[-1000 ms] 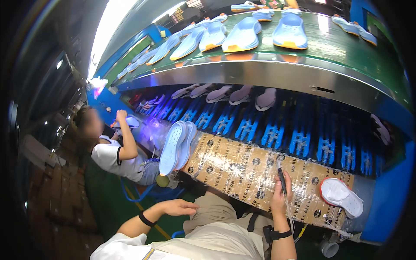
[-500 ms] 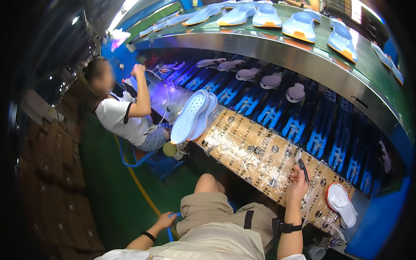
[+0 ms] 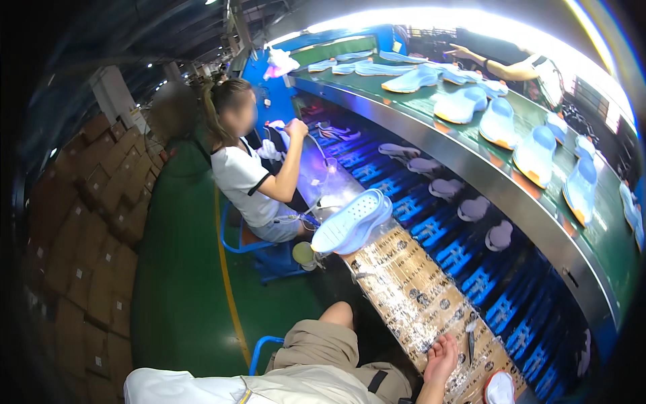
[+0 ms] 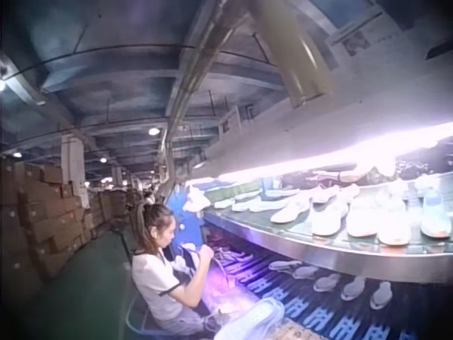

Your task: Applying adhesive to the edges and surface of shoe outsoles using a brush.

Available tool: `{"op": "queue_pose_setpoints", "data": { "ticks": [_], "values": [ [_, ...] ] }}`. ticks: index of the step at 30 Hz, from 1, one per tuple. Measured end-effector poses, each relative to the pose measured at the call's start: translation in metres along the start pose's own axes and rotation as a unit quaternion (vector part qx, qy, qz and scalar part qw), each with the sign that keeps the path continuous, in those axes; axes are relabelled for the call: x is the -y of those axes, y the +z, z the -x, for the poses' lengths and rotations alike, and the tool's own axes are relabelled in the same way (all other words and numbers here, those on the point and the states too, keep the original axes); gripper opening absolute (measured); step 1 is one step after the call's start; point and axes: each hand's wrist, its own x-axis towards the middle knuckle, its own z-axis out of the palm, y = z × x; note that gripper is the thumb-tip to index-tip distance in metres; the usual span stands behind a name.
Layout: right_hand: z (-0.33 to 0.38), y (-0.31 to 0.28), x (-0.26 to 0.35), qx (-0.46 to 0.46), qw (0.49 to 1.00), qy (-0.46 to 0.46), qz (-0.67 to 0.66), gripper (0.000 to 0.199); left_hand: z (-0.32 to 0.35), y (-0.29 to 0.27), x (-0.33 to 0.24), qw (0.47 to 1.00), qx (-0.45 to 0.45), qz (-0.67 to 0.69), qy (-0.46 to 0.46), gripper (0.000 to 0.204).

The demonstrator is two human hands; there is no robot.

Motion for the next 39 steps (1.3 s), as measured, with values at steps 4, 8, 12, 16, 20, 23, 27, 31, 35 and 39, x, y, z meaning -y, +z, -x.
{"op": "queue_pose_setpoints", "data": {
  "ticks": [4, 8, 12, 16, 20, 23, 27, 31, 35, 39],
  "values": [
    [-0.002, 0.009, -0.008, 0.006, 0.99, -0.029, 0.135, 0.023, 0.011, 0.003, 0.006, 0.999, -0.012, 0.035, 0.015, 0.043],
    [0.009, 0.009, -0.011, 0.099, 0.946, -0.066, 0.302, 0.015, 0.006, -0.007, 0.036, 0.998, 0.006, 0.042, 0.045, 0.044],
    [0.017, 0.019, -0.027, 0.112, 0.906, -0.162, 0.376, 0.014, -0.016, -0.017, 0.063, 0.996, 0.054, 0.049, 0.052, 0.045],
    [0.023, 0.036, -0.041, 0.122, 0.88, -0.203, 0.413, 0.016, -0.061, -0.053, 0.051, 0.993, 0.031, 0.08, 0.086, 0.046],
    [0.04, 0.074, -0.054, 0.126, 0.845, -0.214, 0.474, 0.022, -0.121, -0.079, -0.034, 0.921, -0.185, -0.09, 0.33, 0.063],
    [0.04, 0.063, -0.051, 0.131, 0.826, -0.235, 0.496, 0.021, -0.129, -0.079, -0.098, 0.864, -0.172, -0.231, 0.413, 0.067],
    [0.028, 0.048, -0.034, 0.128, 0.806, -0.247, 0.522, 0.02, -0.141, -0.043, -0.12, 0.86, -0.08, -0.331, 0.381, 0.05],
    [0.027, 0.04, -0.023, 0.112, 0.805, -0.216, 0.541, 0.019, -0.12, -0.024, -0.116, 0.853, -0.035, -0.442, 0.277, 0.037],
    [0.035, 0.054, -0.009, 0.133, 0.78, -0.222, 0.57, 0.02, -0.126, -0.027, -0.111, 0.869, -0.035, -0.399, 0.29, 0.035],
    [0.054, 0.099, 0.005, 0.181, 0.75, -0.21, 0.601, 0.023, -0.115, -0.032, -0.11, 0.867, -0.044, -0.403, 0.29, 0.033]
  ]
}}
